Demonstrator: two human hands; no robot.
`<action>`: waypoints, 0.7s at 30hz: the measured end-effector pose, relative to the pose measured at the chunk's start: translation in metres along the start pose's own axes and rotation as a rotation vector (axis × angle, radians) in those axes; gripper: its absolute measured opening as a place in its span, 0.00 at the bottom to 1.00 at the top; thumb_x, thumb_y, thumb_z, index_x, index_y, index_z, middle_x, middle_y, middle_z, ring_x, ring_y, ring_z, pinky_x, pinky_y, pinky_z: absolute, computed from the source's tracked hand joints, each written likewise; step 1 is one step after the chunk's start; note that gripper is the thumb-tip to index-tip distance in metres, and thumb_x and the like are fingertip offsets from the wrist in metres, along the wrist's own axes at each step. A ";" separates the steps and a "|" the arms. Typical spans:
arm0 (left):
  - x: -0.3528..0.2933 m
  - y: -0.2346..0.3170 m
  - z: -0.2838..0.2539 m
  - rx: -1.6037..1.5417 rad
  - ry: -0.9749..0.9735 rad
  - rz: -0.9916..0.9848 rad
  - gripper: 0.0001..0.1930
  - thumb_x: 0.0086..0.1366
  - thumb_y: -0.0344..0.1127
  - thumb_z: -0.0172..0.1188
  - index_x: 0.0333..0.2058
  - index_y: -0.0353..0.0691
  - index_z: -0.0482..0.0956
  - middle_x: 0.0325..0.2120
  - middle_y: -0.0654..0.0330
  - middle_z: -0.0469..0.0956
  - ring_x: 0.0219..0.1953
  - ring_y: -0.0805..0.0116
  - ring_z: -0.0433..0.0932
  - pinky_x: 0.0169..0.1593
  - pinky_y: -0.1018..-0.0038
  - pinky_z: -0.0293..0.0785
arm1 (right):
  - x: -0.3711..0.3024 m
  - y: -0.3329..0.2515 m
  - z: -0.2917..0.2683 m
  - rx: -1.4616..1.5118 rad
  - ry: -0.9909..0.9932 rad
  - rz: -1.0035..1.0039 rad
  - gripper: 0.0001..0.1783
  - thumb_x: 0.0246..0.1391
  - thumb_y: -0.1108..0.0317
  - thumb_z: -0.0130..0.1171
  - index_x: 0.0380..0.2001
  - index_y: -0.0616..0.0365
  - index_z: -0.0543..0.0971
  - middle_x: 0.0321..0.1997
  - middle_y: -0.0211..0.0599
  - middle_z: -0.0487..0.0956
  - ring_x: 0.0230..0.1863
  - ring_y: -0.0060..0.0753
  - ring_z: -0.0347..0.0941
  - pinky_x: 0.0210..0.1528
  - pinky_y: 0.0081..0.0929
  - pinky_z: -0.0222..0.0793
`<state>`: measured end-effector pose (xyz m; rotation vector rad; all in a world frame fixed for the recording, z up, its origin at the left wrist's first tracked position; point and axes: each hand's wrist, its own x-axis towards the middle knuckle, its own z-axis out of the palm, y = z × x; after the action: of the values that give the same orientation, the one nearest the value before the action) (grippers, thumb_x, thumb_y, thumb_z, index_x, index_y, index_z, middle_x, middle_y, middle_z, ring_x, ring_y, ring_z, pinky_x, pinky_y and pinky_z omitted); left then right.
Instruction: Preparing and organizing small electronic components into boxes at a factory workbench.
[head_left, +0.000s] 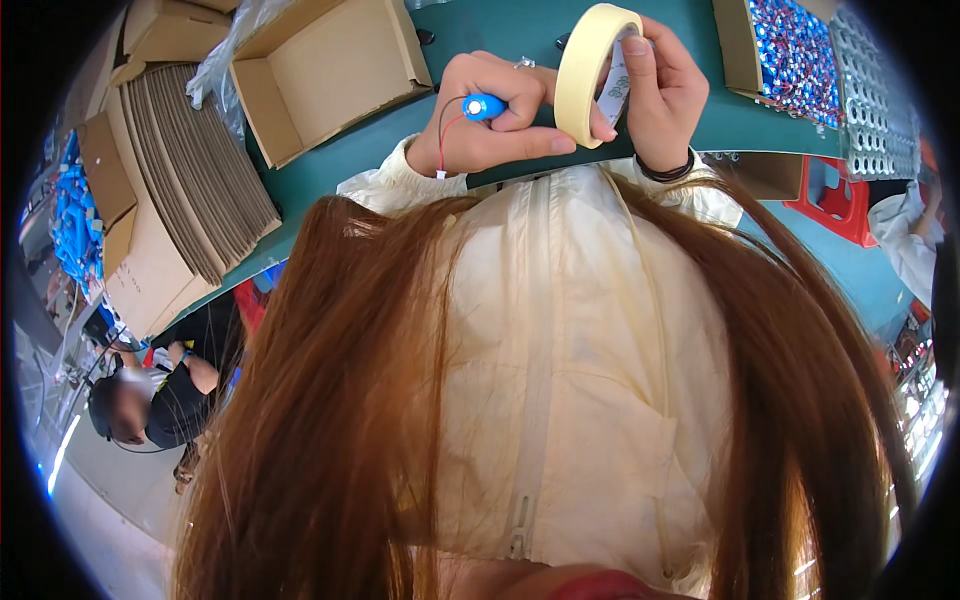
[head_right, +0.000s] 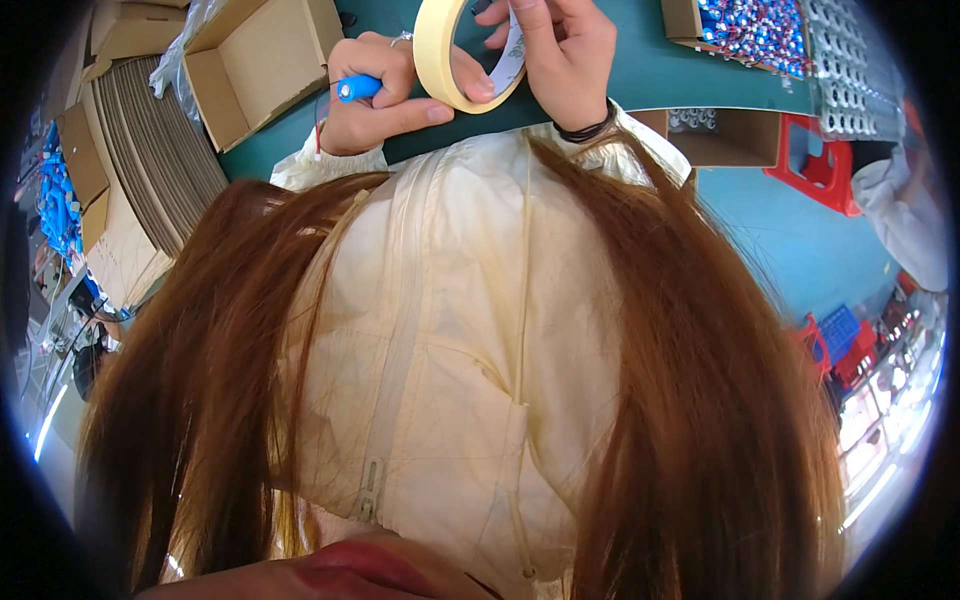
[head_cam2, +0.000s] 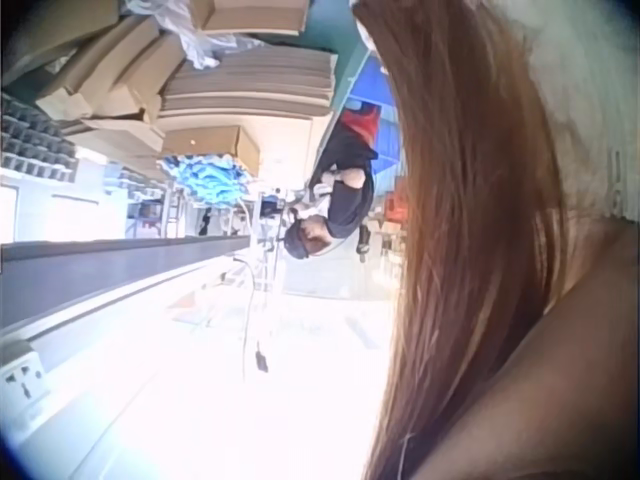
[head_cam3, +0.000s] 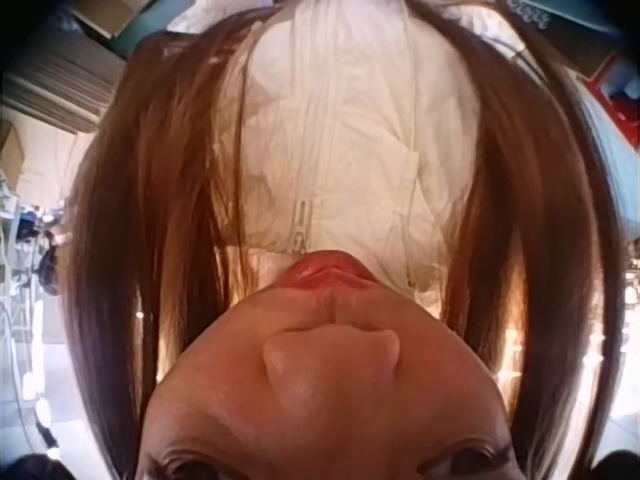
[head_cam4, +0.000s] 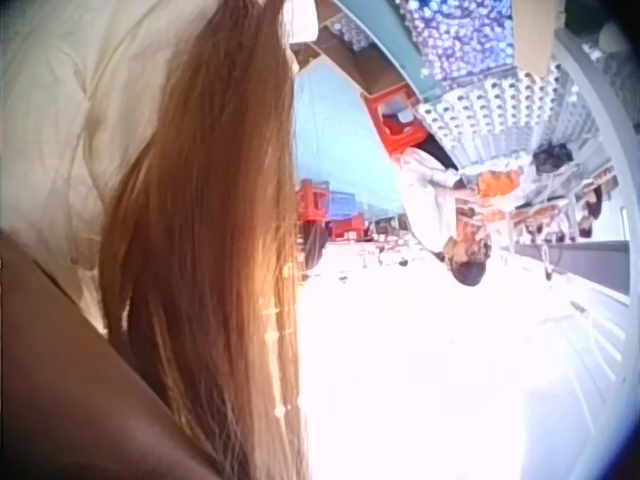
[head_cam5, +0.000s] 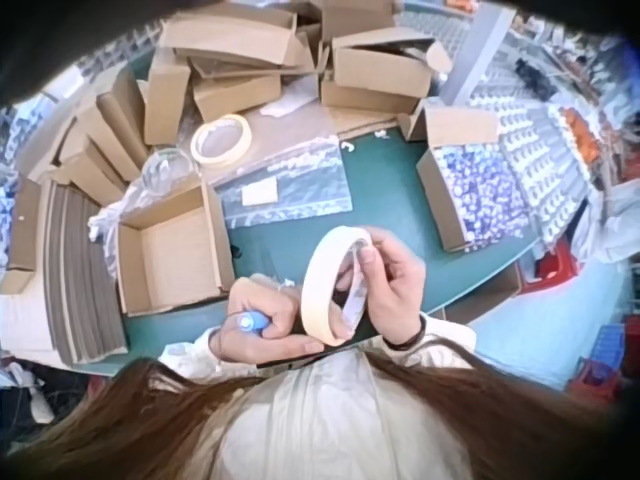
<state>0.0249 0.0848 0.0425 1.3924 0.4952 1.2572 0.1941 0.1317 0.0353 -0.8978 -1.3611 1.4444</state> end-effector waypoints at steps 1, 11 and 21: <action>0.001 0.001 0.001 0.019 -0.036 -0.006 0.24 0.48 0.18 0.60 0.09 0.41 0.51 0.29 0.45 0.79 0.36 0.62 0.79 0.33 0.77 0.72 | 0.007 0.013 0.001 0.003 0.001 -0.003 0.14 0.58 0.68 0.47 0.42 0.67 0.71 0.27 0.31 0.75 0.25 0.14 0.69 0.28 0.10 0.63; 0.004 -0.005 0.010 0.234 -0.046 0.062 0.23 0.44 0.18 0.62 0.09 0.39 0.53 0.26 0.51 0.80 0.35 0.59 0.77 0.36 0.74 0.72 | 0.005 -0.017 -0.014 -0.176 -0.045 -0.238 0.14 0.57 0.69 0.49 0.42 0.68 0.73 0.32 0.32 0.75 0.32 0.18 0.69 0.34 0.12 0.63; 0.007 -0.005 0.007 0.145 -0.101 0.083 0.24 0.41 0.18 0.63 0.08 0.40 0.52 0.25 0.49 0.79 0.36 0.59 0.78 0.35 0.75 0.71 | 0.010 -0.004 -0.041 -0.106 -0.211 -0.422 0.15 0.57 0.70 0.49 0.45 0.68 0.72 0.34 0.47 0.76 0.35 0.33 0.74 0.38 0.22 0.70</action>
<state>0.0356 0.0890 0.0419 1.6047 0.4705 1.2299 0.2305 0.1540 0.0351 -0.4895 -1.6795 1.1700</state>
